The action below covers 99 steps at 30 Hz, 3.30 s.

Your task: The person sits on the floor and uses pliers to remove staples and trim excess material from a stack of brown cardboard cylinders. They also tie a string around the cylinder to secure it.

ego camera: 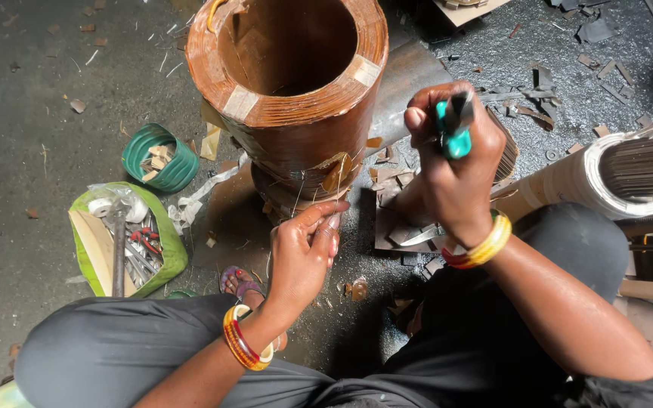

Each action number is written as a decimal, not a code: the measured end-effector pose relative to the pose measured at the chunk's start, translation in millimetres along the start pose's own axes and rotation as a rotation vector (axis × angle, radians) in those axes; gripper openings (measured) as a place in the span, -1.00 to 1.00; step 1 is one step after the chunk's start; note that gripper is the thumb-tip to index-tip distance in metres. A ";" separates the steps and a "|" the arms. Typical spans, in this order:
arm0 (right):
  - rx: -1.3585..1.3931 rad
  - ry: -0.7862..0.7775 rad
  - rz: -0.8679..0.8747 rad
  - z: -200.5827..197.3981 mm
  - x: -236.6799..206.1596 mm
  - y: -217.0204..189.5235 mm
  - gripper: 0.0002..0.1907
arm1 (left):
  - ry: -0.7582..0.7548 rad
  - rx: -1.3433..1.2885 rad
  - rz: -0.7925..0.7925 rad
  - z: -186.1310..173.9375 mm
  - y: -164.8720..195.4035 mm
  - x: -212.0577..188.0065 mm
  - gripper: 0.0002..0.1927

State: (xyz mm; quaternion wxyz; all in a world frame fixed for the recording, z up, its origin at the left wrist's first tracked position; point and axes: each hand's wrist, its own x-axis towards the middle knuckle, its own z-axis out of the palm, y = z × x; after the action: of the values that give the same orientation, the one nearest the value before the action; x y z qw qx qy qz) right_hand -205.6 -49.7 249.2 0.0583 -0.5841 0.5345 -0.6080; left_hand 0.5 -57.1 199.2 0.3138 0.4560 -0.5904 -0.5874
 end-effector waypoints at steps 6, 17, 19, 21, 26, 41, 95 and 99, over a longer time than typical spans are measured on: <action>0.361 -0.196 0.617 25.1 -29.2 49.6 -0.85 | 0.084 0.167 0.183 0.1 5.3 -2.3 -0.78; 0.644 -0.065 0.718 67.9 -57.7 74.2 -0.87 | 0.065 0.285 0.263 -14.0 39.7 4.3 -0.85; 0.646 -0.065 0.694 70.3 -59.8 75.4 -0.88 | 0.046 0.314 0.199 -13.7 42.0 3.8 -0.84; 0.601 -0.061 0.672 72.5 -60.5 77.0 -0.87 | 0.031 0.389 0.156 -8.2 38.6 1.6 -0.83; 0.375 -0.072 0.618 76.8 -59.7 83.8 -0.81 | 0.085 0.501 0.370 10.3 25.4 -4.3 -0.83; 0.599 -0.051 0.621 85.4 -64.5 100.5 -0.72 | 0.105 0.419 0.399 51.1 13.6 -6.3 -0.81; -0.859 -1.376 0.456 -39.9 -223.3 156.5 -0.73 | 0.532 1.469 0.923 37.9 86.9 116.4 -0.33; -0.932 -1.117 0.717 -80.5 -222.9 176.0 -0.72 | 0.603 1.626 1.274 9.8 97.9 105.3 -0.42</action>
State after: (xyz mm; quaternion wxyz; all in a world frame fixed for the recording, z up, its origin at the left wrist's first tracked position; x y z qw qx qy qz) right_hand -296.0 77.9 -1.2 0.2584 -0.5590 0.7796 0.1141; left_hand -65.8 -159.0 276.6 0.2973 0.2626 -0.8312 0.3895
